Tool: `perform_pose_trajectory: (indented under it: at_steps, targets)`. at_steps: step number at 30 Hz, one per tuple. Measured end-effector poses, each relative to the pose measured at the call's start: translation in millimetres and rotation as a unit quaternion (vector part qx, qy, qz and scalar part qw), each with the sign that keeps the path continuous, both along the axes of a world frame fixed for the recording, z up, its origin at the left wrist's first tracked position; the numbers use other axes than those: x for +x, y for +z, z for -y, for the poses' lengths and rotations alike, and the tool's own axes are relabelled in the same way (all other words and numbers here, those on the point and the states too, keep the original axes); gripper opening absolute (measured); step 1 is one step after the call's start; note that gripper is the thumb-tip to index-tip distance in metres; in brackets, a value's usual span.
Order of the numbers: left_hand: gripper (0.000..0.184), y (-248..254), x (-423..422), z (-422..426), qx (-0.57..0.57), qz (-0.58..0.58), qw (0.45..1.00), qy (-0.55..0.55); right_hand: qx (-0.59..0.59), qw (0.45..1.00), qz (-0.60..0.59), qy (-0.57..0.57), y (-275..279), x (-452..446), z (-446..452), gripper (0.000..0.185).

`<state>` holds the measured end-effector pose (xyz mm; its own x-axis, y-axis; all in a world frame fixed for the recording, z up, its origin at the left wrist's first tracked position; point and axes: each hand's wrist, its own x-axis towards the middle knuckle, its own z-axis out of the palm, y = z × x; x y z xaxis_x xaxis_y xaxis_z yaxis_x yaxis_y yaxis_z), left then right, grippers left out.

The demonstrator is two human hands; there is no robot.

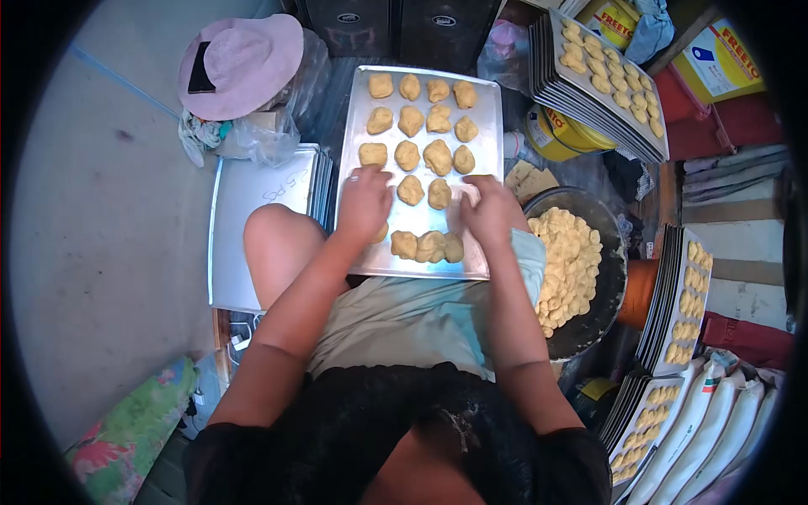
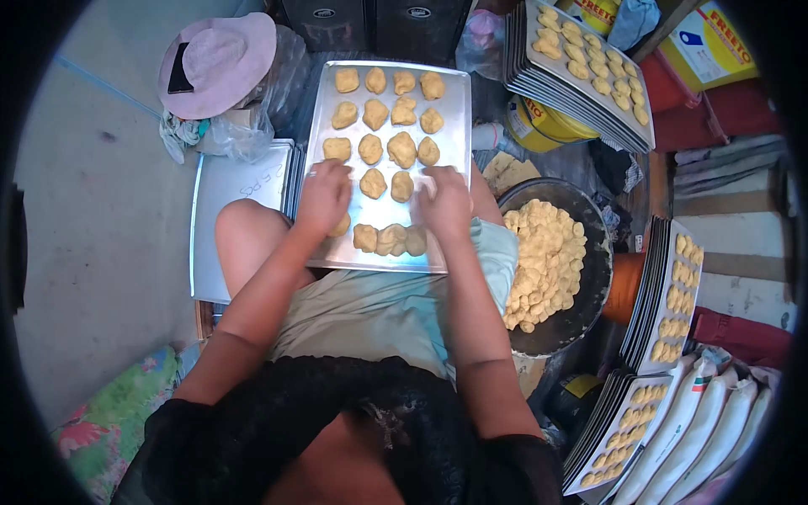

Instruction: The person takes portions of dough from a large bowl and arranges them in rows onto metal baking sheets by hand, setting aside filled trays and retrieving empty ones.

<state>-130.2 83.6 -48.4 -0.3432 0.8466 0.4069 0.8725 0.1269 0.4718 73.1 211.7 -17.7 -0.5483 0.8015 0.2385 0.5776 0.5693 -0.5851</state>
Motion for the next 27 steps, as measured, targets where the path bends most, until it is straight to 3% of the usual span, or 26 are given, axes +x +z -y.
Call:
perform_pose_trajectory:
  at_steps: [3,6,9,10,12,14,15,17,18,21,22,26,27]
  targets:
    - [0.022,14.7,23.6,-21.6,0.039,-0.018,0.993,-0.110,0.116,0.978,0.170,0.040,-2.5,41.6,-12.8,0.049]
    - [0.017,-1.0,16.9,-40.2,-0.227,-0.034,0.961,-0.151,-0.015,0.981,0.141,0.133,-34.4,56.1,-38.9,0.057]
    - [0.012,6.0,25.3,-36.4,-0.187,-0.025,0.976,-0.108,-0.135,0.991,-0.025,0.003,-32.9,40.3,-36.2,0.052]
    - [0.011,6.0,29.9,-38.7,-0.119,-0.016,0.988,-0.100,-0.101,0.991,-0.086,-0.021,-29.4,28.4,-30.9,0.047]
    - [0.011,5.1,40.8,-43.1,0.016,0.000,0.996,-0.083,-0.140,0.989,0.015,-0.050,-37.4,4.9,-24.6,0.038]
    - [0.010,5.7,38.4,-43.3,-0.020,-0.006,0.992,-0.125,-0.110,0.989,0.092,-0.048,-38.2,-5.0,-17.5,0.036]
    - [0.011,7.4,34.8,-47.1,-0.035,-0.010,0.989,-0.144,-0.105,0.990,0.080,-0.057,-28.9,-7.6,-21.2,0.035]
    - [0.022,10.4,11.9,-51.8,-0.093,0.062,0.994,-0.014,-0.096,0.991,0.060,-0.072,-15.7,-5.3,-30.5,0.034]
    - [0.032,15.9,2.9,-45.5,-0.001,0.024,0.998,0.059,-0.074,0.996,0.034,-0.037,-33.1,-3.6,-50.9,0.039]
    - [0.042,4.9,-25.7,-43.2,-0.037,0.081,0.986,0.139,-0.025,0.996,-0.089,0.005,-32.5,-18.6,-65.2,0.046]
    - [0.042,-3.2,-33.1,-43.2,-0.050,0.095,0.987,0.121,0.000,0.996,-0.085,0.029,-41.3,-24.3,-71.9,0.050]
    - [0.038,-24.3,-48.5,-49.8,-0.038,0.114,0.991,0.065,-0.157,0.988,0.009,-0.001,-60.7,-25.6,-89.2,0.057]
    - [0.037,-27.0,-49.6,-50.3,-0.021,0.111,0.992,0.056,-0.107,0.994,0.032,-0.012,-55.9,-25.5,-85.0,0.057]
